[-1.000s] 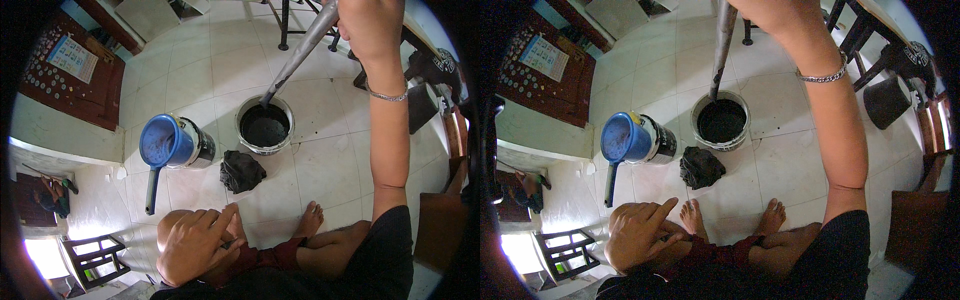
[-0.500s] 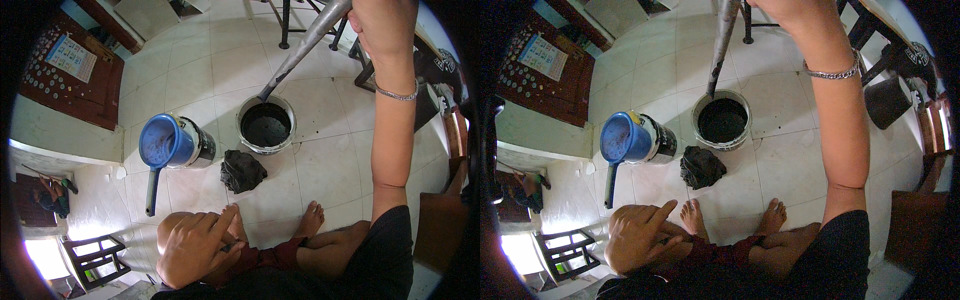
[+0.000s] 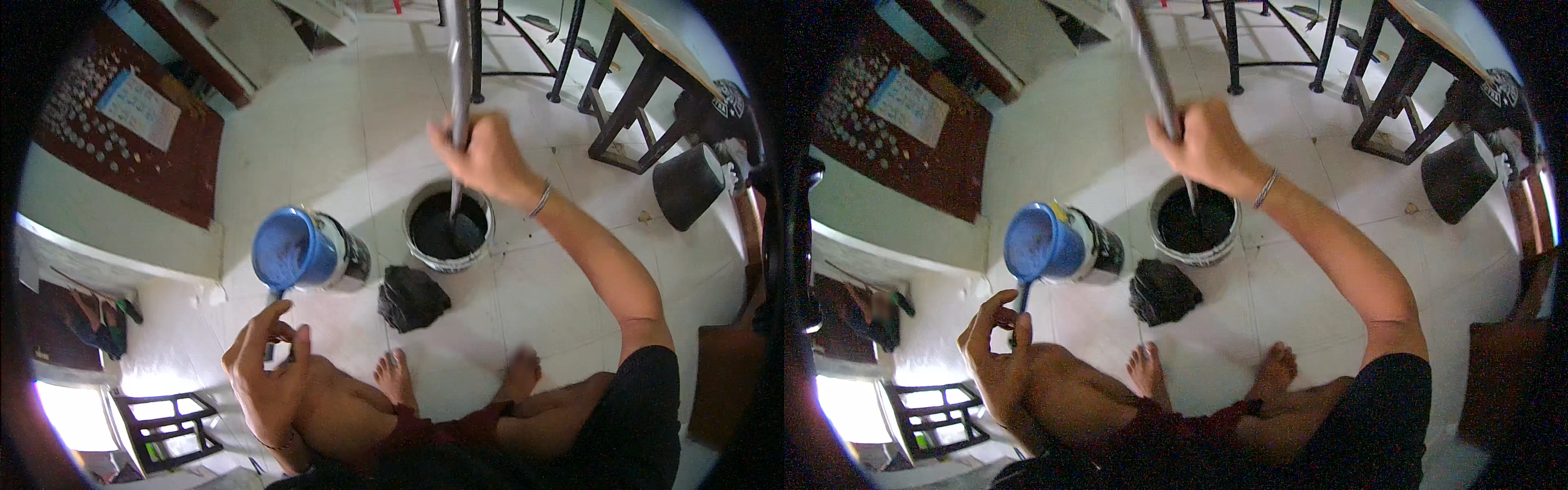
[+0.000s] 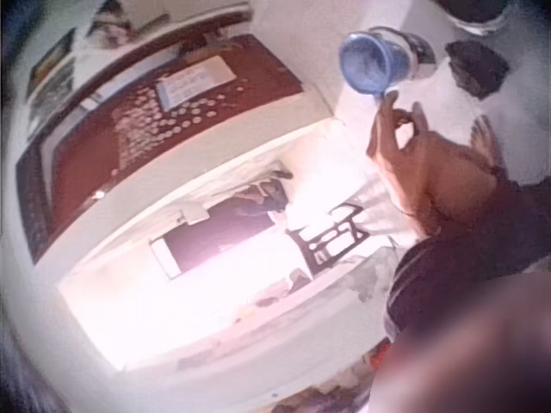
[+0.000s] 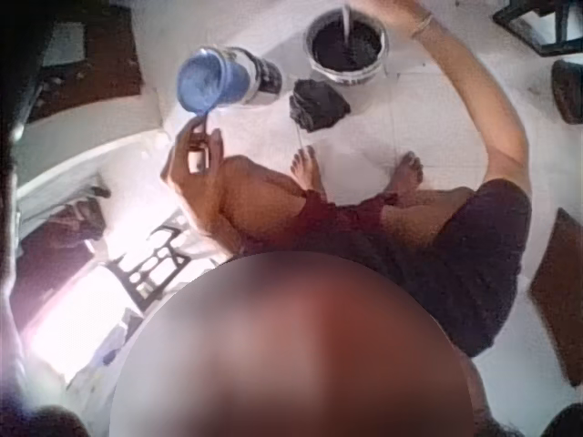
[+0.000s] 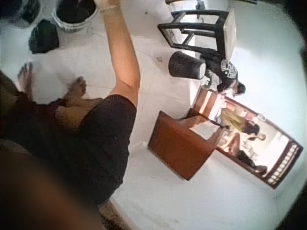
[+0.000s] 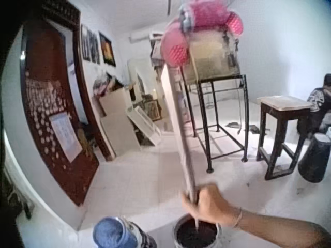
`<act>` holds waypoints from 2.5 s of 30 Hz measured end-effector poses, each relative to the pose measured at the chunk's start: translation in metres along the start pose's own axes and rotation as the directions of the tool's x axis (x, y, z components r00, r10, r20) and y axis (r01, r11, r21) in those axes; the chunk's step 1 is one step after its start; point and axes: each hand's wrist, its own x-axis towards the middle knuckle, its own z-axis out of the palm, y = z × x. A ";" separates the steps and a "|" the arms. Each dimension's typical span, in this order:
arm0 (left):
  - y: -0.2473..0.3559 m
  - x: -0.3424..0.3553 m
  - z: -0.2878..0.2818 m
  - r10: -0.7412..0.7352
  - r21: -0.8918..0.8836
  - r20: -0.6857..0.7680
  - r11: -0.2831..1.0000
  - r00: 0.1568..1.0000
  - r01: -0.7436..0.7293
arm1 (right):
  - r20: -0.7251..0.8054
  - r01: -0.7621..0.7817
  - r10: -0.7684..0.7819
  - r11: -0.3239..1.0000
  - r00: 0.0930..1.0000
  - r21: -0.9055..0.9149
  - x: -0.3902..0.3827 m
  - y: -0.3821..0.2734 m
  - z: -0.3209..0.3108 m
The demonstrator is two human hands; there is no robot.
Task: The person sits on the floor and pours water from a blue plastic jug into a white bucket containing dark paint. They then use a long metal rod to stir the mixture repeatedly, blending the water into the paint.
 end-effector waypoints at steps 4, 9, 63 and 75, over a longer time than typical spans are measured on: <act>-0.055 0.026 0.000 -0.146 0.116 0.003 0.983 0.989 0.145 | 0.130 0.088 -0.091 0.996 0.987 0.024 -0.039 0.028 0.015; -0.126 0.042 0.020 -0.509 0.488 0.273 0.805 0.816 0.338 | 0.253 -0.043 0.029 0.998 0.967 0.051 -0.054 0.029 0.019; -0.069 0.099 0.148 -0.132 -0.059 0.469 0.982 0.873 0.180 | 0.381 -0.625 0.533 0.761 0.756 0.174 -0.038 0.022 -0.003; -0.053 0.101 0.166 -0.045 0.061 0.430 0.998 0.902 0.021 | 0.551 -0.448 0.365 0.894 0.750 0.019 -0.049 0.021 -0.019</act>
